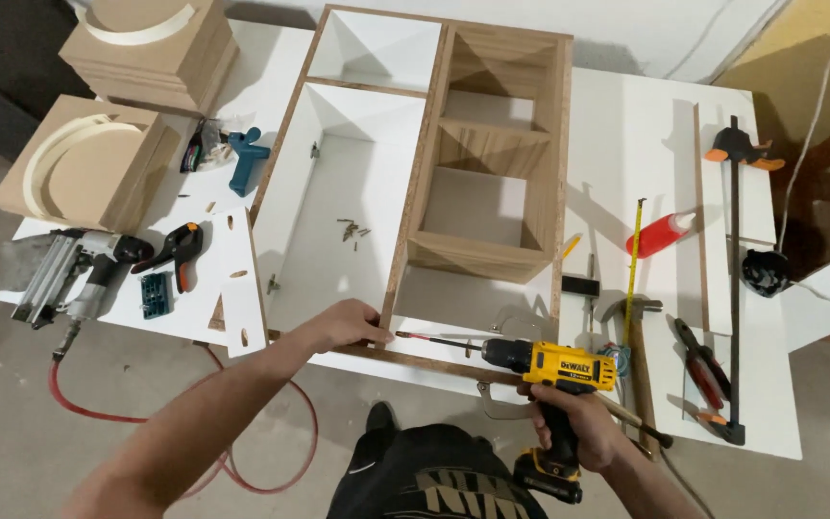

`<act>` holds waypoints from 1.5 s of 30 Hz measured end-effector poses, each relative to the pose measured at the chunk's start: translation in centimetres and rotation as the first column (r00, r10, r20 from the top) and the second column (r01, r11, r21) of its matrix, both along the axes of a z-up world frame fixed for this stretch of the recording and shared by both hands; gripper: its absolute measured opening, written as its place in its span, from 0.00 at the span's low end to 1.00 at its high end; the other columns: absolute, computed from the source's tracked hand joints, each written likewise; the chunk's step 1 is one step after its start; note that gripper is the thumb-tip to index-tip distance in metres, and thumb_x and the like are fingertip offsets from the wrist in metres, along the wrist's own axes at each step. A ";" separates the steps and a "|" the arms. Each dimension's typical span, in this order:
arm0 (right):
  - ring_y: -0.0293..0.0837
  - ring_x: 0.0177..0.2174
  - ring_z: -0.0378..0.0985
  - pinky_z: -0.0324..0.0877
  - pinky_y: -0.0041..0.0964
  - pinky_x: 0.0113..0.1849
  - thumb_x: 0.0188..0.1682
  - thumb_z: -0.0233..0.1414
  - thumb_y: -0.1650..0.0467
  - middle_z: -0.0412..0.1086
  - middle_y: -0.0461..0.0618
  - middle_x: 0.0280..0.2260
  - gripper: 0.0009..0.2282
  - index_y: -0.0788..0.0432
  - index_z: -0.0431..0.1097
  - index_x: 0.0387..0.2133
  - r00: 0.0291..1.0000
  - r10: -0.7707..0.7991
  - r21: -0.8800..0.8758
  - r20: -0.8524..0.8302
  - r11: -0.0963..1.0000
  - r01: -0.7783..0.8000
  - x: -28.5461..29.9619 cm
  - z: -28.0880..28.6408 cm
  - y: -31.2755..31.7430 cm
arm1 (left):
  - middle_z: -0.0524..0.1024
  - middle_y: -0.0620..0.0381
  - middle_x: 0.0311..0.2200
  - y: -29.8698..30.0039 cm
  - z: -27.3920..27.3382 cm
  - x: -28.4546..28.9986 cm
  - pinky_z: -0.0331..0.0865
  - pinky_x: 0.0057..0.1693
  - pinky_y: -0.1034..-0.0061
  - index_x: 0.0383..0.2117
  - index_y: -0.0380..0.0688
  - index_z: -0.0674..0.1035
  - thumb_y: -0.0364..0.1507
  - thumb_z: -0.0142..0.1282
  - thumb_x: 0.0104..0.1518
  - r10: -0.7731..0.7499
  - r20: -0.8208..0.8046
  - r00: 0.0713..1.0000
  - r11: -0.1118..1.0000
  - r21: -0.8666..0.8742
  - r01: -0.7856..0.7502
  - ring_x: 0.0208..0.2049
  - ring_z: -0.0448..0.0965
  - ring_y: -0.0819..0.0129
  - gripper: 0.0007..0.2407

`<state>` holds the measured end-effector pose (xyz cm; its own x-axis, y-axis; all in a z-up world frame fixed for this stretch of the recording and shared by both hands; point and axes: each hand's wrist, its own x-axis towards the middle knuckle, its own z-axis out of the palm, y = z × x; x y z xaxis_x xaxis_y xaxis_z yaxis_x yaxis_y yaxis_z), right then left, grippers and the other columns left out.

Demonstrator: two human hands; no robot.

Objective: Assembling a wooden cabinet by joining panels using pocket hole screws and a power drill.

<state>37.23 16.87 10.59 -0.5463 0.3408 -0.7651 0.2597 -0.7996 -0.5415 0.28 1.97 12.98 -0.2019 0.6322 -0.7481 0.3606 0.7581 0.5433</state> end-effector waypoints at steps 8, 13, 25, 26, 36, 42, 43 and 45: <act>0.48 0.11 0.57 0.56 0.40 0.18 0.51 0.53 0.74 0.59 0.58 0.14 0.10 0.75 0.70 0.39 0.998 0.025 0.017 0.052 1.000 -0.026 -0.6 1.0 -0.3 | 0.79 0.60 0.26 -0.2 -0.9 0.4 0.60 0.38 0.78 0.31 0.42 0.87 0.36 0.67 0.54 0.120 0.040 0.992 0.993 -0.005 -0.120 0.27 0.71 0.71 0.10; 0.46 0.13 0.58 0.58 0.41 0.19 0.50 0.55 0.73 0.60 0.55 0.15 0.10 0.72 0.71 0.39 0.993 0.039 -0.046 0.112 0.998 -0.034 -0.4 0.5 0.3 | 0.78 0.60 0.23 -0.1 -1.7 0.2 0.60 0.36 0.78 0.23 0.43 0.85 0.34 0.69 0.52 0.136 0.035 0.990 0.990 0.023 -0.137 0.25 0.72 0.72 0.09; 0.45 0.11 0.55 0.57 0.40 0.18 0.52 0.55 0.73 0.58 0.55 0.13 0.07 0.69 0.69 0.33 0.995 0.048 -0.075 0.092 0.996 -0.041 -0.5 0.3 0.4 | 0.71 0.62 0.18 -0.3 -1.9 -0.1 0.54 0.33 0.79 0.22 0.43 0.82 0.36 0.67 0.55 0.095 0.060 0.994 0.994 0.053 -0.099 0.20 0.65 0.74 0.11; 0.45 0.12 0.56 0.57 0.41 0.18 0.51 0.56 0.73 0.59 0.54 0.13 0.07 0.67 0.67 0.28 0.995 0.062 -0.058 0.080 0.997 -0.058 -0.5 0.5 0.4 | 0.77 0.61 0.22 -0.4 -2.1 0.0 0.57 0.35 0.81 0.26 0.42 0.85 0.35 0.68 0.52 0.128 0.058 0.990 0.990 0.044 -0.131 0.24 0.70 0.74 0.09; 0.44 0.13 0.60 0.61 0.40 0.20 0.51 0.57 0.72 0.61 0.52 0.14 0.11 0.63 0.65 0.22 0.993 0.102 -0.067 0.067 0.993 -0.098 -0.6 1.2 0.4 | 0.84 0.59 0.28 -0.5 -2.0 0.0 0.62 0.36 0.82 0.30 0.42 0.87 0.36 0.68 0.50 0.134 0.049 0.990 0.990 0.033 -0.136 0.27 0.77 0.73 0.11; 0.44 0.13 0.58 0.59 0.39 0.19 0.52 0.55 0.72 0.60 0.52 0.14 0.11 0.64 0.64 0.23 0.993 0.118 -0.058 0.026 0.992 -0.116 -0.6 0.5 0.2 | 0.85 0.58 0.29 -0.4 -1.3 0.3 0.63 0.38 0.82 0.31 0.42 0.88 0.34 0.68 0.51 0.158 0.065 0.985 0.987 0.022 -0.160 0.29 0.79 0.73 0.09; 0.44 0.13 0.58 0.59 0.39 0.19 0.52 0.55 0.72 0.60 0.52 0.14 0.11 0.64 0.64 0.23 0.993 0.118 -0.059 0.027 0.991 -0.117 -0.7 0.5 0.0 | 0.85 0.58 0.29 -0.6 -2.0 0.2 0.63 0.38 0.82 0.31 0.42 0.88 0.34 0.68 0.51 0.159 0.066 0.985 0.987 0.020 -0.160 0.29 0.79 0.73 0.09; 0.43 0.13 0.56 0.58 0.39 0.19 0.53 0.54 0.72 0.59 0.52 0.14 0.09 0.63 0.64 0.25 0.994 0.111 -0.077 0.006 0.991 -0.110 -1.0 0.5 0.1 | 0.82 0.61 0.24 -0.6 -3.2 -0.2 0.59 0.35 0.84 0.26 0.42 0.87 0.34 0.71 0.49 0.177 0.094 0.980 0.981 0.060 -0.183 0.25 0.74 0.75 0.09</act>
